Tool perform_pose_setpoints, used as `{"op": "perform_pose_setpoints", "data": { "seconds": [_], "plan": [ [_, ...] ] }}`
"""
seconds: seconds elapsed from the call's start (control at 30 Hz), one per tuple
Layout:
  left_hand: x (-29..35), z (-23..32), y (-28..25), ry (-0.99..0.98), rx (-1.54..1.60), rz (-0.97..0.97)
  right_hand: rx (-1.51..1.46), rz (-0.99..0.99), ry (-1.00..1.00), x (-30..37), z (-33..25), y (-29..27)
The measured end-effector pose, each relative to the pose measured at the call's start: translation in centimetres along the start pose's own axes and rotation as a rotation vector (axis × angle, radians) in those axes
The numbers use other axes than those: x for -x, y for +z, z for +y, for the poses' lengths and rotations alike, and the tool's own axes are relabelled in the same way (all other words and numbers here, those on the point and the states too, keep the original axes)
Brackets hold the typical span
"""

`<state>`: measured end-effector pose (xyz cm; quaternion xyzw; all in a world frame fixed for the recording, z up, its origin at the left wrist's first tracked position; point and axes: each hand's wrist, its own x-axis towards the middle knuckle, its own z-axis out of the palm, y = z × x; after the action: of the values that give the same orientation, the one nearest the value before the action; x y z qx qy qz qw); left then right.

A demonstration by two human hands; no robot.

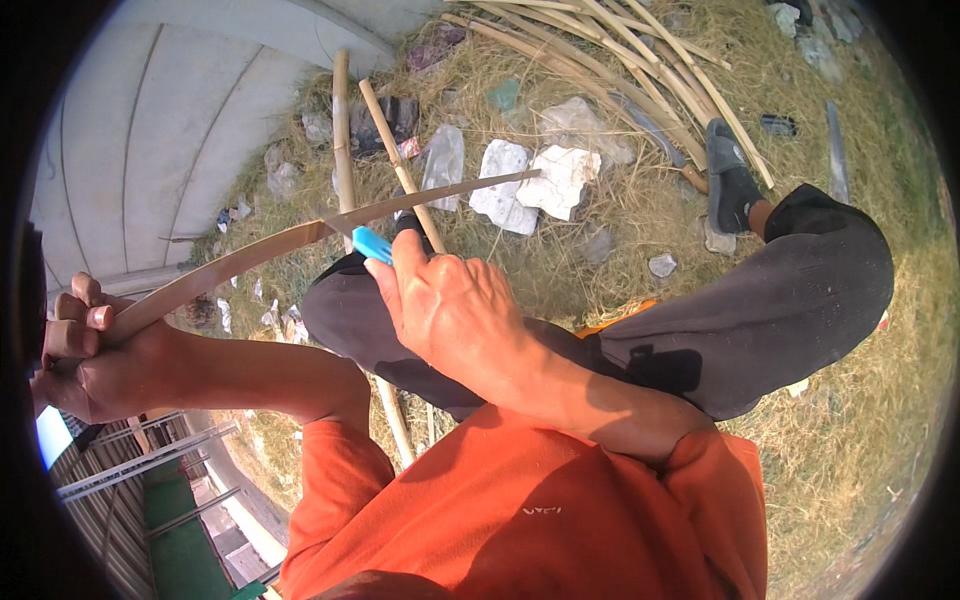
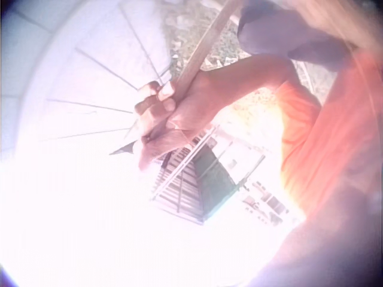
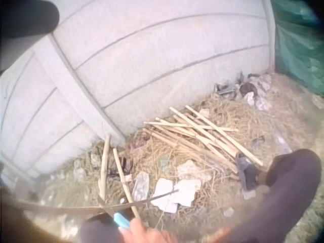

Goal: The person sits on the ground and uses a small knife to shave the surface of a thin bamboo stick. They hold the stick with their left hand and scrape along its length with the knife in their right hand, rotating the stick to work on different sides.

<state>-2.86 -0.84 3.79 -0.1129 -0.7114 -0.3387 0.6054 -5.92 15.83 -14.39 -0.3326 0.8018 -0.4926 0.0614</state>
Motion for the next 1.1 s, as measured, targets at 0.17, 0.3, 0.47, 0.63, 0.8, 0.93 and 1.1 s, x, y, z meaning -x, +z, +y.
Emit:
{"op": "perform_pose_setpoints", "data": {
  "seconds": [0.17,0.3,0.47,0.63,0.8,0.93,1.1],
  "plan": [
    [-0.6,1.0,-0.5,-0.020,0.057,-0.097,0.121,-0.080,0.459,6.1,12.5,3.0],
    [-0.6,0.0,-0.6,-0.047,0.132,-0.089,-0.283,-0.118,0.328,2.5,7.0,-0.6],
    [-0.2,-0.4,-1.2,-0.065,0.084,-0.106,-0.529,-0.228,0.283,1.0,4.2,-1.9],
    [2.3,-2.4,0.0,-0.221,0.144,-0.139,-0.537,-0.308,0.274,0.4,2.1,-0.6],
    [4.2,-4.6,-1.6,-0.170,0.385,-0.183,-0.600,-0.267,0.239,-1.5,-0.3,0.0],
    [4.6,-4.6,-1.6,-0.162,0.350,-0.160,-0.621,-0.263,0.201,-2.2,-0.9,0.5],
    [5.1,-3.7,-0.9,-0.221,0.192,0.013,-0.394,-0.225,0.178,-1.5,-0.2,2.7]
  ]
}}
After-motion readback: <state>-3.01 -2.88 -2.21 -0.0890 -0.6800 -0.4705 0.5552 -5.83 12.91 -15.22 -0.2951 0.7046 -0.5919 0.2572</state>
